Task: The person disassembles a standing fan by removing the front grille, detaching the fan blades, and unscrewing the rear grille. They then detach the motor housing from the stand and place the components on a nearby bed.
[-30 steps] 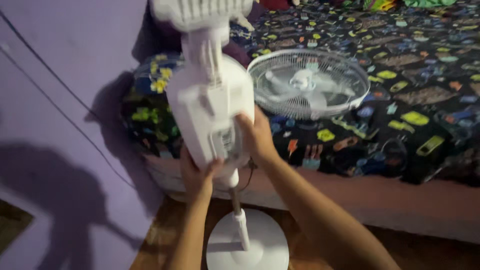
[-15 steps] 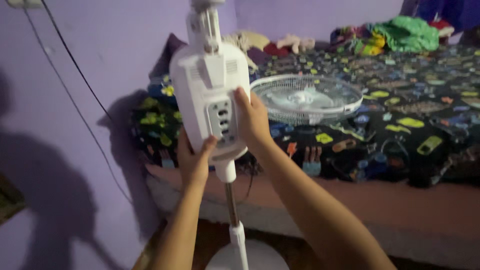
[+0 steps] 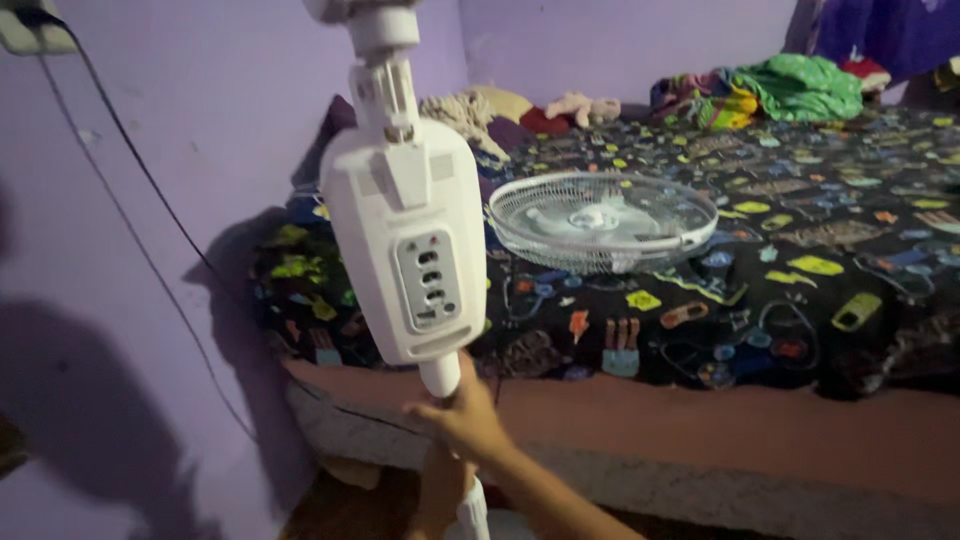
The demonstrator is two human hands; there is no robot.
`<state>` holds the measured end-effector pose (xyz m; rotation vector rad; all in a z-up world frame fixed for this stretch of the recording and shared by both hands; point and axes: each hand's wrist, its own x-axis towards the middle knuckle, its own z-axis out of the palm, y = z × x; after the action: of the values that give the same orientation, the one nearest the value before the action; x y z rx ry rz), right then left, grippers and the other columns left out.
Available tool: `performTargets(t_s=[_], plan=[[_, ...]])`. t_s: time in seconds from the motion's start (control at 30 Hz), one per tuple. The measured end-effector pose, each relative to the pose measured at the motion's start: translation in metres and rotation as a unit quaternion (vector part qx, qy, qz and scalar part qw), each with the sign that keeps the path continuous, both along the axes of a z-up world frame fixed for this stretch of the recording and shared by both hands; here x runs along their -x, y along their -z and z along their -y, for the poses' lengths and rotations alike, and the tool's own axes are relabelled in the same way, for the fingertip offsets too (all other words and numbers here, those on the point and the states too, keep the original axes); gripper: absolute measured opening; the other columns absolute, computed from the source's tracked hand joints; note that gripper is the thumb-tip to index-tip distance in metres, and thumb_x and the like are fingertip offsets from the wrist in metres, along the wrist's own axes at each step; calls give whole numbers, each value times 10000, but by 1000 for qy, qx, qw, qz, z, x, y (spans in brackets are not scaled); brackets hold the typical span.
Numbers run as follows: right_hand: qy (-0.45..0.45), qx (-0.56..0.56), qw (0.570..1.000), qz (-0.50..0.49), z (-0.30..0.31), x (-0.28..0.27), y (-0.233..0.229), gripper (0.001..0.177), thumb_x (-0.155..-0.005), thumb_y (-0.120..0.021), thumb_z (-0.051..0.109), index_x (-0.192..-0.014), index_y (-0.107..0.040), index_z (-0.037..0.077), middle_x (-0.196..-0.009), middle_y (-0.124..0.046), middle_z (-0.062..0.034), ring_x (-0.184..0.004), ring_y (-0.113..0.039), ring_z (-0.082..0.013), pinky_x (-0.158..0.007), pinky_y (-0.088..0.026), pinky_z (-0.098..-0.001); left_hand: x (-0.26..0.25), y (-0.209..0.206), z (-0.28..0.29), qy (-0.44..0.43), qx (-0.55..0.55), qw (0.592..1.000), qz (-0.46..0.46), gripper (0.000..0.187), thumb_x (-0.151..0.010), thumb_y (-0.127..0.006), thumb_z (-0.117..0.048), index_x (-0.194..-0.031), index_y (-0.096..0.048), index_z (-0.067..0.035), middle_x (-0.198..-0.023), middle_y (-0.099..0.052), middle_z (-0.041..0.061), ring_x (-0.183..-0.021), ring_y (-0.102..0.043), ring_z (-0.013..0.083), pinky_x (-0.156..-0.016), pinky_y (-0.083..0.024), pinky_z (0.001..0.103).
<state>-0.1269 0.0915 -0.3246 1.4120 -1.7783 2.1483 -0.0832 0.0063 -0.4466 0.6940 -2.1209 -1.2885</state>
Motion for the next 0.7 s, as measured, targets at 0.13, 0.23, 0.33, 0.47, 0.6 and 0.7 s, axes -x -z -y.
performTargets(t_s=[0.13, 0.23, 0.33, 0.47, 0.6, 0.7], plan=[[-18, -33, 975, 217, 15, -4, 22, 352, -782, -795, 132, -1075, -682, -27, -862, -699, -77, -745, -625, -159, -656, -522, -342, -6, 48, -21, -44, -78, 995, 44, 515, -717, -872, -315, -1076, -690, 5, -913, -770, 162, -850, -772, 259, -762, -583, 404], [-30, -30, 977, 207, 20, 3, 22, 273, -797, -817, 157, -972, -710, -23, -788, -688, -52, -690, -601, -141, -626, -490, -322, -15, 68, -30, -36, -55, 996, -54, 531, -656, -898, -250, -1053, -656, 5, -890, -762, 171, -797, -746, 258, -731, -577, 391], [4, -31, 985, 172, 21, 3, 20, 271, -784, -811, 187, -966, -731, 3, -817, -737, -46, -737, -653, -115, -671, -530, -311, -13, 85, -31, -43, -93, 994, -30, 483, -613, -930, -219, -978, -707, 5, -847, -787, 142, -780, -756, 220, -709, -578, 384], [56, -58, 986, 149, 24, -2, 13, 283, -786, -796, 222, -935, -743, -13, -784, -754, -94, -742, -698, -138, -680, -548, -349, -1, 105, -23, -34, -66, 993, -92, 397, -637, -897, -197, -903, -712, 34, -783, -770, 168, -728, -747, 225, -656, -564, 391], [93, -19, 987, 128, 22, -10, 5, 235, -775, -735, 165, -919, -746, -20, -740, -751, -126, -712, -715, -165, -673, -543, -357, 8, 112, -16, -41, -72, 995, -52, 264, -661, -836, -127, -815, -715, 49, -737, -759, 186, -681, -742, 233, -633, -558, 397], [131, -41, 979, 151, 15, -13, 5, 207, -817, -702, 167, -879, -729, -28, -708, -734, -154, -678, -713, -182, -646, -535, -369, 13, 119, -18, -52, -88, 995, -12, 220, -659, -823, -104, -792, -720, 37, -712, -752, 188, -665, -733, 214, -634, -548, 397]])
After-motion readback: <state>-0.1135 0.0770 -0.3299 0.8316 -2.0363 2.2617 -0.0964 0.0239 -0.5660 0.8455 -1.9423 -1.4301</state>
